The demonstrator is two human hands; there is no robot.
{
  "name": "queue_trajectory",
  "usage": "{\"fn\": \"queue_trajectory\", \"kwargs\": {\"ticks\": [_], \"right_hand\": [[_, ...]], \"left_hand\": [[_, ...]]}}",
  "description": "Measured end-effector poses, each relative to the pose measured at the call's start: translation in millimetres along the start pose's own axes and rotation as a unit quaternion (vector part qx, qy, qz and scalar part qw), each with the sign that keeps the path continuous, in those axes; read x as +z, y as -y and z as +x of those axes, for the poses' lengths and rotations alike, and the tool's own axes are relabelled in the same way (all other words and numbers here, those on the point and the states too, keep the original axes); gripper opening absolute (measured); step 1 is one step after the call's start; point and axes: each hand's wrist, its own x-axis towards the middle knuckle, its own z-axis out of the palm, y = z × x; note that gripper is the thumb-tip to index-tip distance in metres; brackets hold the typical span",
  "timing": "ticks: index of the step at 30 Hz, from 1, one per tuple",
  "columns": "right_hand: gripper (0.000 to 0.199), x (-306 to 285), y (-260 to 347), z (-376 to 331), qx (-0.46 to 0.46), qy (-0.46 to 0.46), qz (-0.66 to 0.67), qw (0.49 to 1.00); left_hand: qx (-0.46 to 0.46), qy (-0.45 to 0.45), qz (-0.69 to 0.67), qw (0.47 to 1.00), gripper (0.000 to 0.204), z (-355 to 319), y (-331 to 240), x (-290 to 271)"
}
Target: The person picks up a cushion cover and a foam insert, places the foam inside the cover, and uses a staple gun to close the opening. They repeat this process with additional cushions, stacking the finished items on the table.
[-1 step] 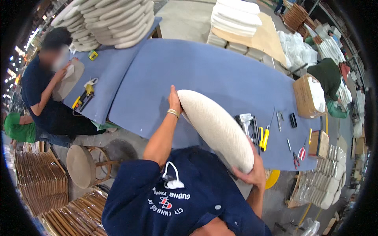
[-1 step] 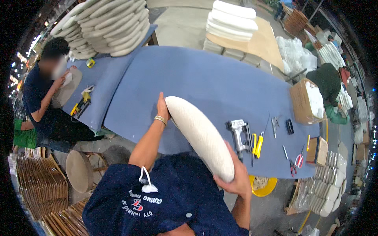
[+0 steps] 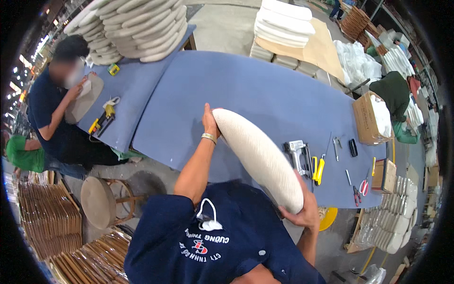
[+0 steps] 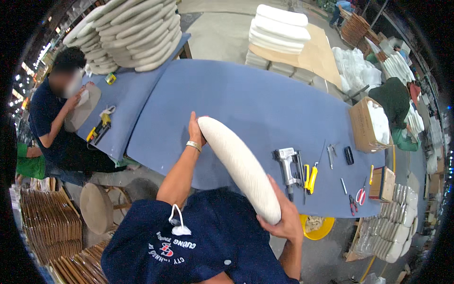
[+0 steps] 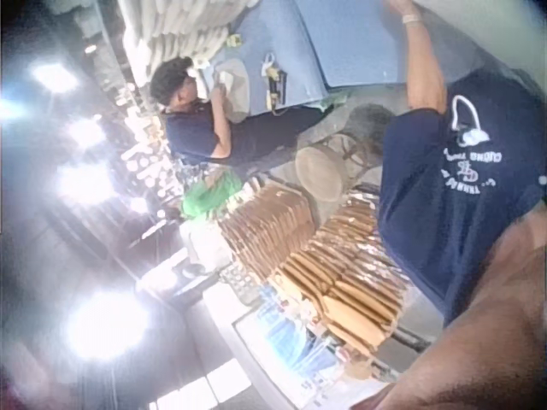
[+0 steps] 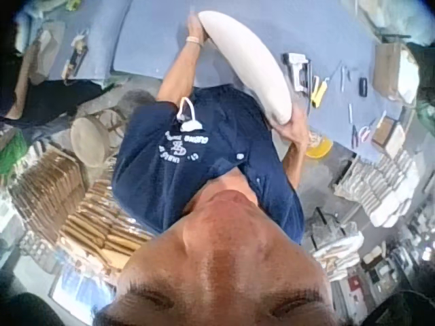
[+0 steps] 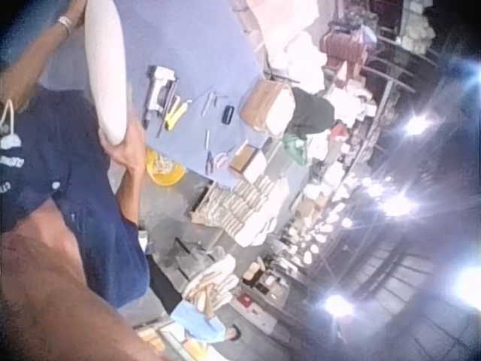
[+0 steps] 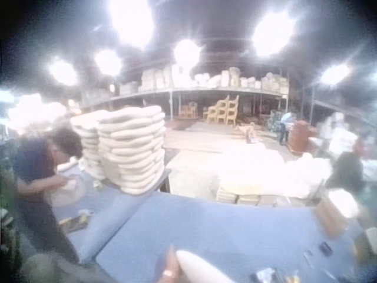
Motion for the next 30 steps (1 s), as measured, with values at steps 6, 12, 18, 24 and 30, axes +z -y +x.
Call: {"fn": "queue_trajectory", "kwargs": {"ticks": [6, 12, 18, 24, 30], "right_hand": [[0.105, 66, -40, 13, -0.036, -0.070, 0.037, 0.996], [0.106, 143, -95, 99, -0.034, 0.017, 0.109, 0.993], [0.076, 155, -150, 190, 0.028, -0.025, 0.316, 0.948], [0.070, 136, -134, 287, 0.151, 0.008, 0.421, 0.894], [0.068, 155, -139, 264, 0.061, -0.036, 0.294, 0.953]], "left_hand": [[0.288, 0.105, 0.034, 0.951, 0.068, -29, -127, 75], [0.201, 0.106, 0.145, 0.963, 0.073, -40, -6, 29], [0.131, 0.128, 0.165, 0.969, 0.079, -106, 19, 47], [0.192, 0.034, 0.311, 0.930, 0.076, -98, 36, 63], [0.245, 0.031, 0.340, 0.908, 0.075, -113, 29, 59]]}}
